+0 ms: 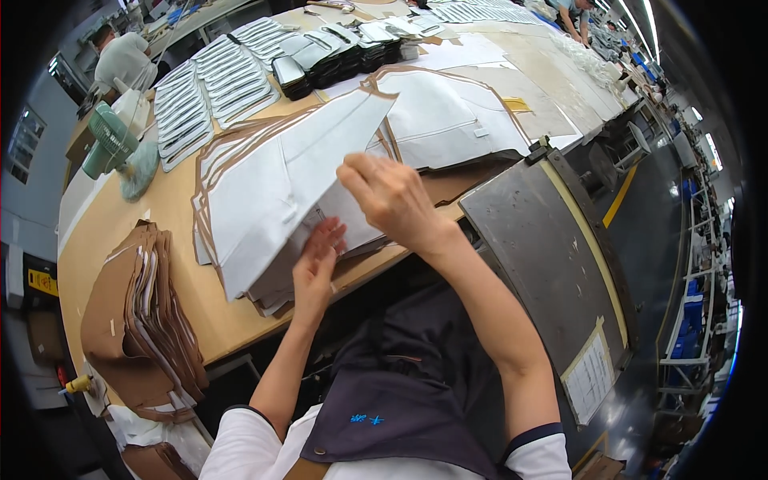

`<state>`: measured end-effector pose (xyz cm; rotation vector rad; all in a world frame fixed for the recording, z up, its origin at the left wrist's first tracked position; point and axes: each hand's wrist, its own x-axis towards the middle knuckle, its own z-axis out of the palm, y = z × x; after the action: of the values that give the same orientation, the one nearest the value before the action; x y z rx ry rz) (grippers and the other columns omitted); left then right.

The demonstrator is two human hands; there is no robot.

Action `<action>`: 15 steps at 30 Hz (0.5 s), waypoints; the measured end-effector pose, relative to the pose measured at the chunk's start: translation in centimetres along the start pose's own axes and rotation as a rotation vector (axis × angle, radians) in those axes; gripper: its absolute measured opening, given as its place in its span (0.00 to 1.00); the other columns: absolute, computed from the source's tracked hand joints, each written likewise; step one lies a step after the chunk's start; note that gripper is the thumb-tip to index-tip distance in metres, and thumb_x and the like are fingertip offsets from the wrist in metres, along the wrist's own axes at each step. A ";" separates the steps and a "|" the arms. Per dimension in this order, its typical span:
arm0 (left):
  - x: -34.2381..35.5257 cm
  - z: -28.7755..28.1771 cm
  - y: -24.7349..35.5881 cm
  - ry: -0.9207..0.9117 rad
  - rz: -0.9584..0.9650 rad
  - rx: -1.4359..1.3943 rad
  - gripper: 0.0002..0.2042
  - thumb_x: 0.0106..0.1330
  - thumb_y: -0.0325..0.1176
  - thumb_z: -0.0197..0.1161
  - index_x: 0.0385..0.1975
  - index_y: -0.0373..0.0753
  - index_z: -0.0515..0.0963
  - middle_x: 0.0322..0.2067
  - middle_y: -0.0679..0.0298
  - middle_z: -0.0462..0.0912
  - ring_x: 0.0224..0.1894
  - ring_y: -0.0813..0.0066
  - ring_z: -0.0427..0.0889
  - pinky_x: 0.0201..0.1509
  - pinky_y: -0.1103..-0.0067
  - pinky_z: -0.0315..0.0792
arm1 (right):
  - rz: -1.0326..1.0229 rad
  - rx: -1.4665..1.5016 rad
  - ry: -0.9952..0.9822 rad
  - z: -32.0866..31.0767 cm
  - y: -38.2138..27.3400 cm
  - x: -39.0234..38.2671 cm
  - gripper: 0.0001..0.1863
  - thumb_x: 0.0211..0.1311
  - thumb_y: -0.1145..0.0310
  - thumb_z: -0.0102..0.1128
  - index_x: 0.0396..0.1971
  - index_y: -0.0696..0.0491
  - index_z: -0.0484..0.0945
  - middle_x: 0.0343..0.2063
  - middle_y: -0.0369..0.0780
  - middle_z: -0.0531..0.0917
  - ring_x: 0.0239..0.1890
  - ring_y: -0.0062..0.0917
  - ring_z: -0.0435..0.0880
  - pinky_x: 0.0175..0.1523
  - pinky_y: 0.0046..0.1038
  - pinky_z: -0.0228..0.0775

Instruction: Applying adhesive strips and folding the edges of large fabric/leather panels on a metal guide fixture.

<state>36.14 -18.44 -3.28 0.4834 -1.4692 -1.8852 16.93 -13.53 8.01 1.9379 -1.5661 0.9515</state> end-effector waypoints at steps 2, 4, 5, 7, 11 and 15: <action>2.2 -0.7 -0.5 0.133 -0.108 -0.201 0.21 0.82 0.32 0.48 0.71 0.32 0.65 0.71 0.52 0.69 0.71 0.58 0.72 0.74 0.66 0.68 | -0.024 -0.045 0.112 -2.7 0.6 1.7 0.12 0.51 0.81 0.60 0.38 0.59 0.76 0.38 0.45 0.81 0.35 0.37 0.86 0.38 0.36 0.79; 3.6 -2.5 -1.6 0.082 -0.174 -0.478 0.23 0.83 0.38 0.49 0.71 0.32 0.63 0.70 0.51 0.69 0.72 0.56 0.71 0.75 0.64 0.68 | 0.060 -0.036 0.173 -7.1 1.1 1.9 0.13 0.54 0.85 0.60 0.41 0.58 0.76 0.39 0.44 0.82 0.34 0.38 0.86 0.37 0.35 0.79; 4.5 -2.9 -2.1 0.036 -0.264 -0.762 0.26 0.83 0.44 0.49 0.72 0.33 0.62 0.70 0.49 0.69 0.72 0.54 0.69 0.76 0.62 0.68 | 0.101 -0.010 0.219 -9.8 1.3 1.2 0.13 0.56 0.86 0.59 0.41 0.57 0.77 0.39 0.43 0.82 0.31 0.37 0.84 0.34 0.35 0.77; 6.0 -2.9 -3.2 -0.106 -0.202 -0.922 0.27 0.82 0.47 0.49 0.72 0.34 0.62 0.71 0.49 0.67 0.72 0.54 0.70 0.76 0.62 0.67 | 0.178 -0.067 0.273 -16.2 1.1 -1.3 0.09 0.62 0.85 0.58 0.40 0.57 0.81 0.38 0.43 0.85 0.30 0.30 0.85 0.34 0.29 0.76; 7.5 -3.1 -7.9 -0.160 -0.230 -0.788 0.31 0.81 0.52 0.48 0.72 0.34 0.64 0.69 0.51 0.71 0.69 0.55 0.72 0.75 0.62 0.66 | 0.519 -0.040 0.462 -27.3 0.0 -11.9 0.09 0.71 0.74 0.55 0.33 0.61 0.82 0.35 0.42 0.86 0.38 0.26 0.84 0.47 0.25 0.75; 9.4 10.8 -2.9 -0.737 -0.710 -1.093 0.40 0.76 0.65 0.47 0.71 0.32 0.67 0.71 0.46 0.70 0.71 0.51 0.71 0.74 0.57 0.66 | 1.016 -0.094 0.677 -34.4 -1.5 -25.3 0.10 0.73 0.70 0.59 0.32 0.58 0.82 0.33 0.36 0.85 0.38 0.18 0.81 0.48 0.21 0.70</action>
<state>21.66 -17.27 -1.81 -0.3160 -0.3619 -3.2645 8.00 28.11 11.29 0.5075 -2.0380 1.6289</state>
